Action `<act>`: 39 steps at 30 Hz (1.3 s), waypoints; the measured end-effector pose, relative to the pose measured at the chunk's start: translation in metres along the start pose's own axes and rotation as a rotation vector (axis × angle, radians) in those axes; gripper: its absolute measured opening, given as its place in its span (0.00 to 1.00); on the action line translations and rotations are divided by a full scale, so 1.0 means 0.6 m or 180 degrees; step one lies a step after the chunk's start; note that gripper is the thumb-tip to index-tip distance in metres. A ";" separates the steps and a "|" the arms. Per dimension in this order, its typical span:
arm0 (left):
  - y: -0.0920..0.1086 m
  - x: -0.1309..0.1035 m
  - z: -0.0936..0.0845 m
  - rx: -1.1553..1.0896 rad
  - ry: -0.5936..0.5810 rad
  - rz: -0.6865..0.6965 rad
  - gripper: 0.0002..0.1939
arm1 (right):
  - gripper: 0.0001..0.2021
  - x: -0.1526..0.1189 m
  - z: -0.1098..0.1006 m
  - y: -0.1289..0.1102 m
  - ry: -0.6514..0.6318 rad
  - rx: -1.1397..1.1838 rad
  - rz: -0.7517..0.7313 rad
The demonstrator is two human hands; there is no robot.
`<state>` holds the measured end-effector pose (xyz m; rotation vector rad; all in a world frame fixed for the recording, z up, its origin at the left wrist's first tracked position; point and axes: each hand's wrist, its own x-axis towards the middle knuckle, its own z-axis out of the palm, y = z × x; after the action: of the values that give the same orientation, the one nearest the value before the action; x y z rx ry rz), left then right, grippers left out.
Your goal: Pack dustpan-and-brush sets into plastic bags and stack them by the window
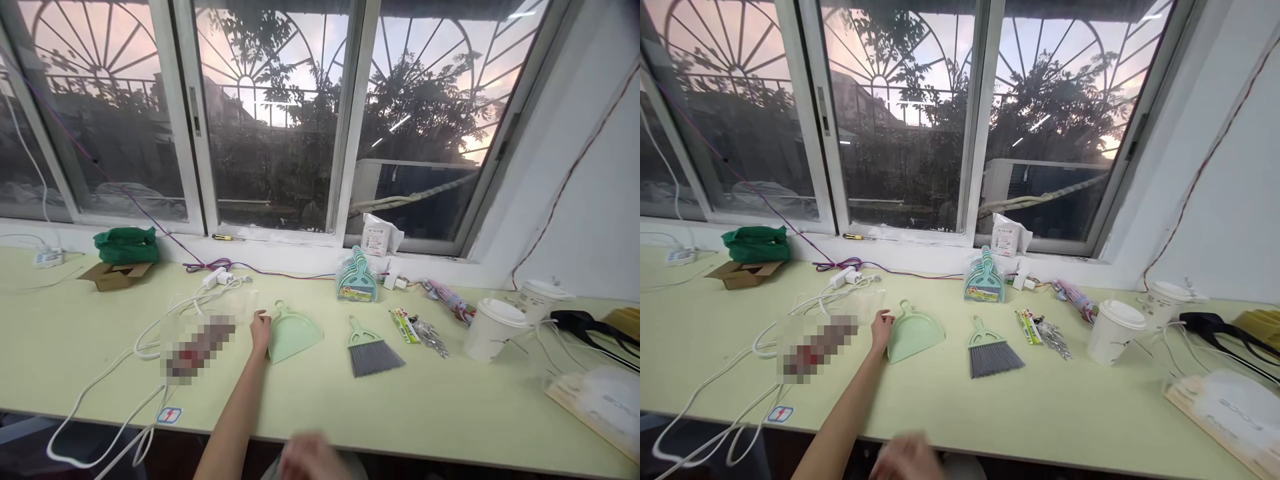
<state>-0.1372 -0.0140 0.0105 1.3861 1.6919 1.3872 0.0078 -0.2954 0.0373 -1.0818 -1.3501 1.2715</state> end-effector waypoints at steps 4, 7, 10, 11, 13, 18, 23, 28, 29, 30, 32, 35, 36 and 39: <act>0.017 -0.014 -0.005 0.0311 0.0072 0.0134 0.21 | 0.25 0.130 -0.189 -0.041 0.1701 -0.1119 -0.0197; 0.025 -0.017 -0.006 0.0573 -0.0284 0.0258 0.16 | 0.16 0.194 -0.294 -0.048 0.2210 -0.2828 0.0179; 0.024 -0.011 -0.004 0.0709 -0.0655 0.0318 0.09 | 0.12 0.218 -0.331 -0.030 0.1875 -0.3952 0.0881; 0.022 -0.007 -0.002 0.0755 -0.0752 0.0366 0.08 | 0.11 0.222 -0.332 -0.022 0.1787 -0.4169 0.0983; 0.016 -0.002 0.002 0.0863 -0.0864 0.0504 0.05 | 0.10 0.228 -0.330 -0.011 0.1722 -0.4430 0.1025; 0.011 -0.003 0.010 0.1093 -0.0866 0.0719 0.05 | 0.14 0.237 -0.315 -0.012 0.1783 -0.4478 0.1049; 0.016 -0.012 0.012 0.1252 -0.0905 0.0626 0.08 | 0.18 0.217 -0.309 -0.017 0.1870 -0.4762 0.1127; 0.023 -0.020 0.010 0.1343 -0.0947 0.0570 0.10 | 0.18 0.212 -0.320 -0.017 0.1116 -0.4566 0.1745; 0.025 -0.021 0.009 0.1375 -0.0959 0.0542 0.11 | 0.19 0.216 -0.323 -0.018 0.1082 -0.4541 0.1787; 0.027 -0.023 0.009 0.1433 -0.0967 0.0513 0.10 | 0.20 0.221 -0.325 -0.021 0.1075 -0.4522 0.1807; 0.032 -0.028 0.008 0.1642 -0.0961 0.0496 0.10 | 0.21 0.232 -0.324 -0.028 0.1106 -0.4466 0.1764; 0.041 -0.043 0.014 0.1965 -0.0997 0.0686 0.09 | 0.15 0.252 -0.303 -0.040 0.1062 -0.4272 0.1432; 0.044 -0.050 0.017 0.2014 -0.1056 0.0805 0.09 | 0.13 0.259 -0.288 -0.043 0.1001 -0.4213 0.1266; 0.054 -0.081 0.032 0.2070 -0.1354 0.1193 0.10 | 0.10 0.281 -0.229 -0.049 0.0721 -0.4288 0.0797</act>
<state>-0.0929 -0.0541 0.0249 2.2605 1.7046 0.6230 0.1178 -0.1101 0.0784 -2.2444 -1.9242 0.1954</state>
